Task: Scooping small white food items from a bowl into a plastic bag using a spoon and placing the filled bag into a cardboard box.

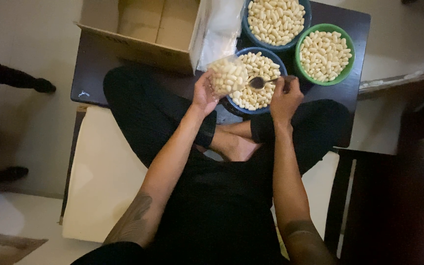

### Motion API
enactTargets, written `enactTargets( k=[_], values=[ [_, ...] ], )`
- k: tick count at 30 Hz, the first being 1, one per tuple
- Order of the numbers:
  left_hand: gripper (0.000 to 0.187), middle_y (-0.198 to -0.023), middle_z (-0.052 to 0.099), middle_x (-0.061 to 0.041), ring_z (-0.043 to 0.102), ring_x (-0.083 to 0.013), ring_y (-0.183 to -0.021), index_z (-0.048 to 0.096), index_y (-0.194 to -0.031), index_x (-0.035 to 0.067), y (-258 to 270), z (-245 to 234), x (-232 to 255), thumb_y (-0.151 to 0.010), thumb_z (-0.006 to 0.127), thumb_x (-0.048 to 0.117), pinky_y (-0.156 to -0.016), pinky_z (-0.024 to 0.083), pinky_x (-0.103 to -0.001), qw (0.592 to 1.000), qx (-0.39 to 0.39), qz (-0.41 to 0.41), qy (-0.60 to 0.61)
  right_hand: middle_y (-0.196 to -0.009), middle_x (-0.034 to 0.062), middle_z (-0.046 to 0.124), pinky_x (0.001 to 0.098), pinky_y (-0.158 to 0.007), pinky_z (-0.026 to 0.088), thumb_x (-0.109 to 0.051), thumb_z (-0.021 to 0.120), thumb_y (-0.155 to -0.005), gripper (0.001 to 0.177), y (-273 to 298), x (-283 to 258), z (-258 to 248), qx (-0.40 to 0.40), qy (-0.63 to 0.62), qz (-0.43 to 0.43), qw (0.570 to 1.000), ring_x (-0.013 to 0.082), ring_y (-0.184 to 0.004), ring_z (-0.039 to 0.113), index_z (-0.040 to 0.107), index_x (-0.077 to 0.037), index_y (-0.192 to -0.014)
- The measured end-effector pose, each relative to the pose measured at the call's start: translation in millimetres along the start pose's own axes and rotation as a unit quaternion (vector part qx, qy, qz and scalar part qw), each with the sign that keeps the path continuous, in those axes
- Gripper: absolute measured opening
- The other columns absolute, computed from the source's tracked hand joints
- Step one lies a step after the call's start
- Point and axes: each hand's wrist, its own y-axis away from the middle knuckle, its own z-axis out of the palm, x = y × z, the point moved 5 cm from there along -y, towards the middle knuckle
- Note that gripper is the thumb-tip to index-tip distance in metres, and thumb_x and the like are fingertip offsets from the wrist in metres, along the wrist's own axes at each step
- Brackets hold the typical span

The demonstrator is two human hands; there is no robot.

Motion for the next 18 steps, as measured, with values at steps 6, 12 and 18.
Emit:
enactTargets(
  k=[6, 12, 18],
  values=[
    [0.044, -0.126, 0.078, -0.017, 0.08, -0.0356, -0.106, 0.074, -0.13, 0.008, -31, -37, -10, -0.098, 0.076, 0.038, -0.084, 0.07, -0.05, 1.0, 0.003, -0.006, 0.009, -0.084, 0.0273, 0.074, 0.0579, -0.072, 0.052, -0.02, 0.086, -0.09, 0.023, 19, 118, 33, -0.169, 0.108, 0.157, 0.967, 0.0576, -0.086, 0.07, 0.076, 0.001, -0.094],
    [0.04, -0.132, 0.076, -0.014, 0.076, -0.0355, -0.117, 0.077, -0.127, 0.012, -44, -59, -17, -0.095, 0.08, 0.035, -0.095, 0.067, -0.046, 1.0, -0.001, -0.014, 0.016, -0.12, 0.0372, 0.065, 0.0674, -0.089, 0.053, -0.021, 0.098, -0.085, 0.057, 0, 110, 20, -0.07, 0.14, 0.216, 0.964, 0.0626, -0.108, 0.063, 0.065, 0.002, -0.125],
    [0.005, -0.087, 0.082, -0.01, 0.079, -0.0266, -0.08, 0.082, -0.092, 0.017, 15, 17, 0, -0.094, 0.078, 0.019, -0.076, 0.059, -0.028, 0.998, -0.03, -0.041, 0.045, -0.139, 0.0275, 0.059, 0.0464, -0.097, 0.054, -0.026, 0.078, -0.103, 0.05, 14, 69, 47, -0.25, -0.267, 0.159, 0.917, 0.0381, -0.121, 0.065, 0.056, -0.001, -0.14]
  ],
)
